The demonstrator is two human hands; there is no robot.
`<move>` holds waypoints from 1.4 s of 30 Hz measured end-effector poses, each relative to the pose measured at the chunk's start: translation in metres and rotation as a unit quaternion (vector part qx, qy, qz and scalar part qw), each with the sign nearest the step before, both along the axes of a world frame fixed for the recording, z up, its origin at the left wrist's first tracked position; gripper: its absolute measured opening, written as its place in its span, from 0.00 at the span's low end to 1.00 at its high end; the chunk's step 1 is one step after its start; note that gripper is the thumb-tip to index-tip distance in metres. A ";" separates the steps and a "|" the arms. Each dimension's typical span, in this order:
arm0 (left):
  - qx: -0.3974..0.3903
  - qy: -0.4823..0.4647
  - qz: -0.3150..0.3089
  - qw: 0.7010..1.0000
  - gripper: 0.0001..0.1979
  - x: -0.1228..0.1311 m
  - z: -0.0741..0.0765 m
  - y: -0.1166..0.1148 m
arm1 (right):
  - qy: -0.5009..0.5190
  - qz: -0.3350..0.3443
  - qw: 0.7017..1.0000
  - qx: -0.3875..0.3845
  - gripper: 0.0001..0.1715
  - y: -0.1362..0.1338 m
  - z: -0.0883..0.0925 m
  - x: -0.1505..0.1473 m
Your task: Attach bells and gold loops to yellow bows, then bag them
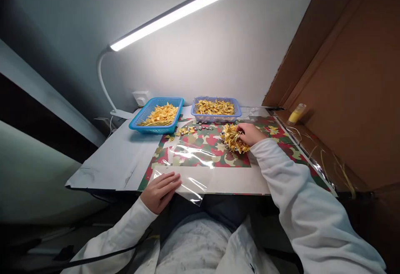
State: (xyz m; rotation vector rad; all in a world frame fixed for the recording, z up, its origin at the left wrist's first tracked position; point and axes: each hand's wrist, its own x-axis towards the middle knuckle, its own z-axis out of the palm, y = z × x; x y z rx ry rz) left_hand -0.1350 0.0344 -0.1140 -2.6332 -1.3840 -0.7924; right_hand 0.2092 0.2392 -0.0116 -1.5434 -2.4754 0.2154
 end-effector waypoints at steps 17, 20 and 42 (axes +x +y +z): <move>-0.004 0.089 0.073 0.993 0.18 -0.033 0.049 0.015 | 0.069 0.261 0.963 -0.009 0.17 -0.105 -0.045 -0.111; -0.057 0.175 0.100 0.978 0.19 -0.049 0.072 0.041 | -0.011 0.223 0.975 -0.007 0.22 -0.111 -0.053 -0.118; -0.189 0.174 0.079 0.963 0.21 0.051 0.055 0.065 | 0.024 0.227 0.973 -0.012 0.28 -0.133 -0.073 -0.077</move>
